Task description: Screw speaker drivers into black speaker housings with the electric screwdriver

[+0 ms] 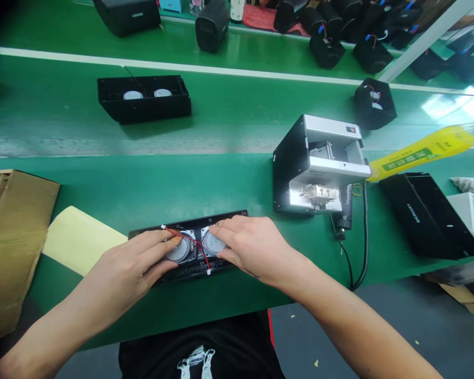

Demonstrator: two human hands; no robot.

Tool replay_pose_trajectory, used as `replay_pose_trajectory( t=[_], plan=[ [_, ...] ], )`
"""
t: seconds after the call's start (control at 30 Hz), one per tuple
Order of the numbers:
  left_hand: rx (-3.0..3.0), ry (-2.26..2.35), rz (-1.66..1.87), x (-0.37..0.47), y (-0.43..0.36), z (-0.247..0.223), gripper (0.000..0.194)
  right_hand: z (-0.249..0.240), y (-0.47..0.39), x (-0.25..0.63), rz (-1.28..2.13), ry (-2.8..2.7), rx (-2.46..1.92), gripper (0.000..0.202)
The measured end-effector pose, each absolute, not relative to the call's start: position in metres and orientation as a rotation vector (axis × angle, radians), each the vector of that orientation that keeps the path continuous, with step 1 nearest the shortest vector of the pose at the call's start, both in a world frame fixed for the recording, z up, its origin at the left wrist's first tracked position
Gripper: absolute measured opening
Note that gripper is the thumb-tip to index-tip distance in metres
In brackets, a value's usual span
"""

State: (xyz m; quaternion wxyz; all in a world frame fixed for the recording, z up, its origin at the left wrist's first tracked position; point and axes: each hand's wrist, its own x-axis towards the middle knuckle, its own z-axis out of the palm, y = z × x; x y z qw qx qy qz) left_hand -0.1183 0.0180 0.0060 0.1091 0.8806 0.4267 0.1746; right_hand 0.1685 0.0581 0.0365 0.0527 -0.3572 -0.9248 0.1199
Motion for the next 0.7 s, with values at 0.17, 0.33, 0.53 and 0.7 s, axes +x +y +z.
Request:
replay_pose_trajectory(
  t=[0.17,0.33,0.53,0.7],
  plan=[
    [2.611,1.260,0.473,-0.118,0.017,0.006,0.029,0.037,0.060,0.168,0.394,-2.805,-1.064,0.039],
    [2.618,1.264,0.452,-0.119,0.016,0.006,0.028,0.035,0.059,0.169,0.402,-2.800,-1.062,0.038],
    [2.624,1.264,0.460,-0.118,0.017,0.003,0.028,0.034,0.057,0.168,0.402,-2.806,-1.074,0.037],
    [2.645,1.301,0.392,-0.122,0.010,0.013,0.034,0.033,0.057,0.163,0.396,-2.828,-1.127,0.038]
  ],
)
